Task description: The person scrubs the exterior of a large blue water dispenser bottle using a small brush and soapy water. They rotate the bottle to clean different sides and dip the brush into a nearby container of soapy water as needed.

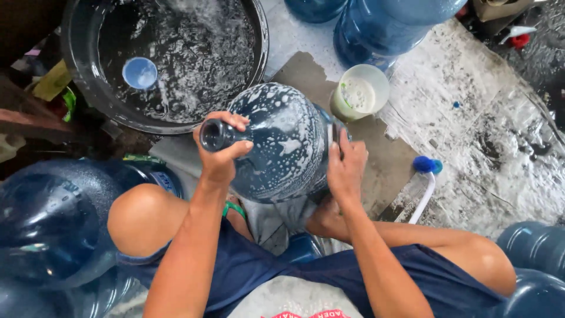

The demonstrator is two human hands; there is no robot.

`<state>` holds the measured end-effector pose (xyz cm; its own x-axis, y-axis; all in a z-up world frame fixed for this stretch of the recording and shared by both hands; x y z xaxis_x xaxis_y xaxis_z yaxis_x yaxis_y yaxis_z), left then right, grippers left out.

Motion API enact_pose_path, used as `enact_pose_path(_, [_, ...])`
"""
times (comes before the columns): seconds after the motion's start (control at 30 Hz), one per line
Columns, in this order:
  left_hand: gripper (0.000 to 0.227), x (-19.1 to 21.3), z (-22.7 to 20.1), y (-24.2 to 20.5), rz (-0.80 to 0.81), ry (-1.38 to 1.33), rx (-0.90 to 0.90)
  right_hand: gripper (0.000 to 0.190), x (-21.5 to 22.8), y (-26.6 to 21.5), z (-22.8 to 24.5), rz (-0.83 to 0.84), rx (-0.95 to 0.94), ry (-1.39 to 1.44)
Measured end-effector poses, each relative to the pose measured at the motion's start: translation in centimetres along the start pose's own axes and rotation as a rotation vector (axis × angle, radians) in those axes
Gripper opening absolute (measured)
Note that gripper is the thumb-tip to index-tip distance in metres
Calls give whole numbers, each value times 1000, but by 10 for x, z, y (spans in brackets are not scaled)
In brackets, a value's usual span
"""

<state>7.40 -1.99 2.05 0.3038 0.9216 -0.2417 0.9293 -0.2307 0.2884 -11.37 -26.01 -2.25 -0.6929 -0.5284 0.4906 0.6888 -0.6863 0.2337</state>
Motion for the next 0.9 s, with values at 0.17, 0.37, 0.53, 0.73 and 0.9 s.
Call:
enact_pose_path(0.17, [39,13,-20,-10,-166,169,38,39,-4,-53,76,-108,158,-53])
enact_pose_path(0.37, [33,49,0,-17,-504,207,98,42,-11,-86,37,-227,145,6])
enact_pose_path(0.53, [34,19,-27,-11,-205,186,9,30,-24,25,9,-12,-61,2])
enact_pose_path(0.73, [36,29,-21,-12,-165,219,-5,42,-17,-49,64,40,105,168])
enact_pose_path(0.9, [29,19,-22,-8,-190,253,107,40,5,-83,26,-236,95,-60])
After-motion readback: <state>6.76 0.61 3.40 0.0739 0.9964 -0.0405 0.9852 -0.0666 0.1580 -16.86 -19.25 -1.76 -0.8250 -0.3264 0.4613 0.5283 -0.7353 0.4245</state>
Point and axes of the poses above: each hand's wrist, its own y-axis towards the middle knuckle, its own x-axis out of the back of the hand, z = x × y, the point moved 10 cm from there along y, towards the middle knuckle, and after that the axes turned 15 degrees about y, right-handed, at the moved point
